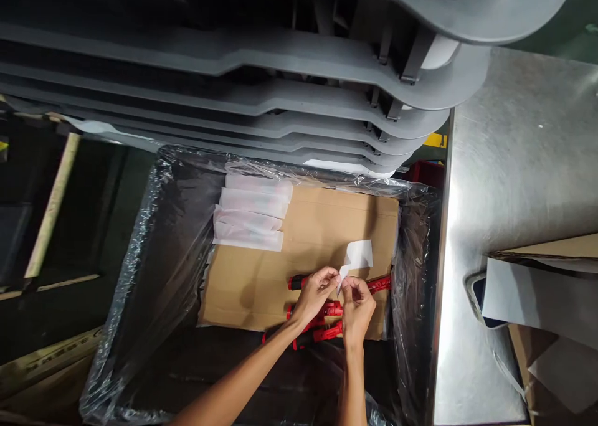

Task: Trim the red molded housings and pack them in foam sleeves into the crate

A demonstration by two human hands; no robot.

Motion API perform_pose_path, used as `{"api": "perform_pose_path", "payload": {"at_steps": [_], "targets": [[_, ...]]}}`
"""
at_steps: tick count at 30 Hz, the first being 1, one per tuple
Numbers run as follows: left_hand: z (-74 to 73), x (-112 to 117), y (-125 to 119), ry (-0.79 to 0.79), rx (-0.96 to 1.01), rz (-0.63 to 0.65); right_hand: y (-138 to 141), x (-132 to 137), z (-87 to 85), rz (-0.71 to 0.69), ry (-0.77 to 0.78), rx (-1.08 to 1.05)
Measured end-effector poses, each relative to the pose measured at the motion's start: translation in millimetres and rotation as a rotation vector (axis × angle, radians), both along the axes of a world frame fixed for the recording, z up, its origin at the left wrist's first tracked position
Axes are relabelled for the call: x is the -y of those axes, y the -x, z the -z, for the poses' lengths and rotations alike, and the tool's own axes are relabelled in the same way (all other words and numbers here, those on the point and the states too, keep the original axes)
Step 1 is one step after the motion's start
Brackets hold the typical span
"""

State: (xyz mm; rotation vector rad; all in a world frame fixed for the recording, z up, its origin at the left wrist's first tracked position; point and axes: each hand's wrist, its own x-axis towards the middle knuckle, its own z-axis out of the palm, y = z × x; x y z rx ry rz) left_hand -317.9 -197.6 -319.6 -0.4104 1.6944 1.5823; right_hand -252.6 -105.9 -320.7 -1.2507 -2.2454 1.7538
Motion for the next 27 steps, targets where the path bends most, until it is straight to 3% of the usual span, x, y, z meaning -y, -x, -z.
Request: {"api": "perform_pose_path", "payload": {"at_steps": [5,10,14,19,22,27], "targets": [[1.6,-3.9,5.0,0.04,-0.117,0.144,-0.6,-6.2,2.1,0.044,0.111,-0.018],[-0.3,-4.4,0.6,0.093,-0.172,0.217,-0.9,-8.4,4.4,0.071,0.089,-0.004],[1.2,-1.2,-0.8,0.164,-0.193,0.227,-5.6,-8.4,3.5,0.076,-0.009,0.074],[-2.2,-0.1,-3.2,0.178,-0.233,0.269,-5.8,-1.6,-2.0,0.056,-0.247,0.218],[-7.5,-0.2,-8.7,0.182,-0.258,0.307,-3.3,1.7,-2.2,-0.026,-0.296,0.257],[-18.1,-2.1,-17.0,0.247,-0.252,0.324,-5.9,0.7,-0.2,0.023,-0.38,0.361]]}}
